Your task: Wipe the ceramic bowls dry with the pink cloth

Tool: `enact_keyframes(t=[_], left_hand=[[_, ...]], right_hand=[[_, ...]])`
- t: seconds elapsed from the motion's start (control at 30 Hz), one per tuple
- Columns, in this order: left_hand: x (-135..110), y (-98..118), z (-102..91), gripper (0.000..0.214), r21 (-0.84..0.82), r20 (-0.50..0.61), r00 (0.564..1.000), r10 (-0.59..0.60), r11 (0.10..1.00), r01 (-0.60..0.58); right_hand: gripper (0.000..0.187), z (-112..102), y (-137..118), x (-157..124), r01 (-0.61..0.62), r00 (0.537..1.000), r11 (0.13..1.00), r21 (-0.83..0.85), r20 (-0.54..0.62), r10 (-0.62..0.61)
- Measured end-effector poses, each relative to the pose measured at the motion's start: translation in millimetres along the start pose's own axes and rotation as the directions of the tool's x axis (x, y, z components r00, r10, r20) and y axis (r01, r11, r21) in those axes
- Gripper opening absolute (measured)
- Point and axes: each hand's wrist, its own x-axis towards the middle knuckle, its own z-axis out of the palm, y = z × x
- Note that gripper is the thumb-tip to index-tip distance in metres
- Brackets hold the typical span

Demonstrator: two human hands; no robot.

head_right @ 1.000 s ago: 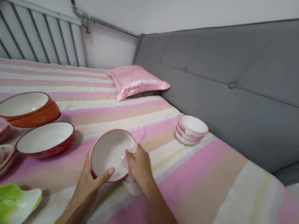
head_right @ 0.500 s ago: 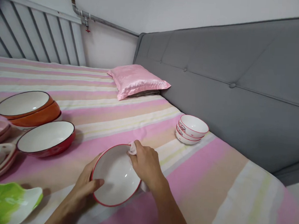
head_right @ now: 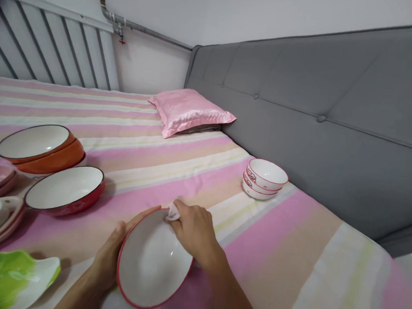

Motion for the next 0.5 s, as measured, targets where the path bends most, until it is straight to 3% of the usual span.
enact_keyframes(t=[0.1,0.23,0.37,0.5], left_hand=[[3,-2,5.6,0.083,-0.046,-0.107,0.993,0.057,0.997,-0.062],[3,-5,23.6,0.109,0.112,-0.163,0.957,0.242,0.968,-0.225],[1,-6,31.1,0.089,0.333,-0.329,0.900,0.285,0.927,-0.172],[0,-1,23.1,0.079,0.311,-0.310,0.912,0.268,0.935,-0.169]], right_hand=[[0.015,5,9,6,-0.142,0.978,0.962,0.234,-0.118,0.173],[0.017,16,11,11,-0.269,0.911,0.870,0.412,-0.185,0.370],[0.011,24,4,11,-0.284,0.922,0.858,0.428,-0.125,0.367],[0.009,21,1,9,-0.228,0.944,0.898,0.377,-0.139,0.298]])
